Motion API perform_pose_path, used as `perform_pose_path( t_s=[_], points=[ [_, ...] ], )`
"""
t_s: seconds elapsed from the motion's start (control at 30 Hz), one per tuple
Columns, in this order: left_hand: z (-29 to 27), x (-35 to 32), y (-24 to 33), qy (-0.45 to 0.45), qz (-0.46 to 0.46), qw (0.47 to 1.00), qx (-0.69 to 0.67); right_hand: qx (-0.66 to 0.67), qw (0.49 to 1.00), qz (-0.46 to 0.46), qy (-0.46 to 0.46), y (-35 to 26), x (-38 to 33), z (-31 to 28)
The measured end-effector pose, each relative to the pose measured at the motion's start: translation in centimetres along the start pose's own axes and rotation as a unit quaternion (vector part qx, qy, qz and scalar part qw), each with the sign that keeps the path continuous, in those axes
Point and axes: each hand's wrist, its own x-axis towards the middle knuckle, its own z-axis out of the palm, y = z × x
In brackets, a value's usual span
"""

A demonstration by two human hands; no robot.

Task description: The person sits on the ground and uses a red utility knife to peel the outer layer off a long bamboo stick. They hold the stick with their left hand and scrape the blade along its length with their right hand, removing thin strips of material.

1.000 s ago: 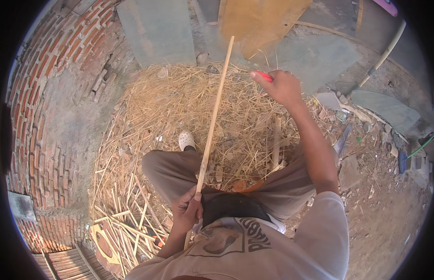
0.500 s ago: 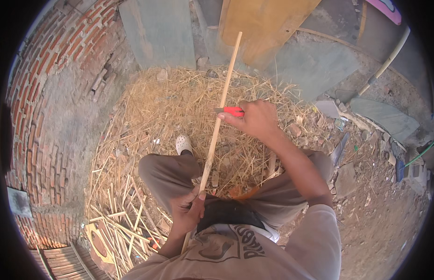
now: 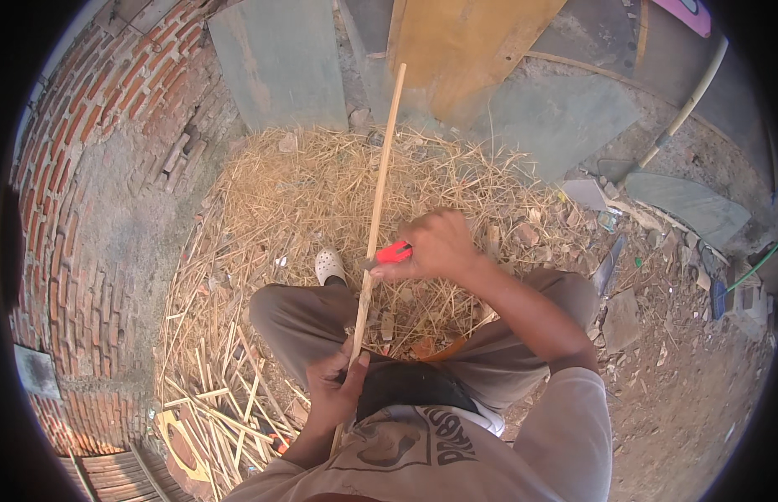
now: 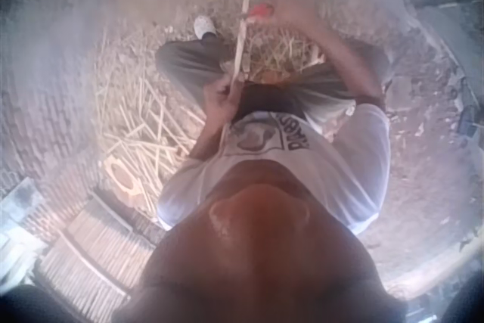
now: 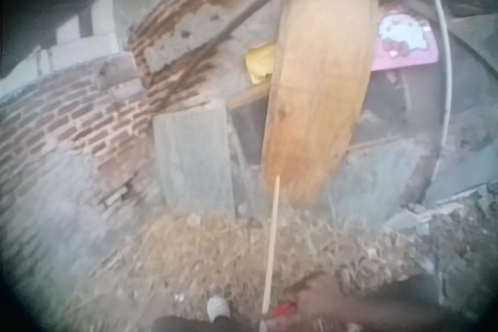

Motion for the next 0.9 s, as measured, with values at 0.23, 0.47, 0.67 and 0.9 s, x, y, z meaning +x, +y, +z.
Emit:
perform_pose_path(
  t_s=[0.23, 0.47, 0.67, 0.9],
  points=[
    [0.5, -1.4, -1.4, -0.034, -0.026, 0.998, -0.036, -0.016, 0.98, 0.196, -0.026, 4.9, 1.6, -1.2],
    [0.2, -1.3, -1.5, -0.016, -0.002, 0.997, -0.077, 0.045, 0.996, 0.063, -0.031, 0.2, -0.5, -0.9],
    [1.0, -1.6, -1.1, -0.039, 0.04, 0.997, -0.047, 0.01, 0.994, 0.104, 0.021, 4.2, 0.2, -0.4],
    [0.6, -1.7, -0.7, -0.051, 0.078, 0.996, -0.006, -0.019, 0.995, 0.05, 0.081, 5.6, 0.5, -0.6]
  ],
)
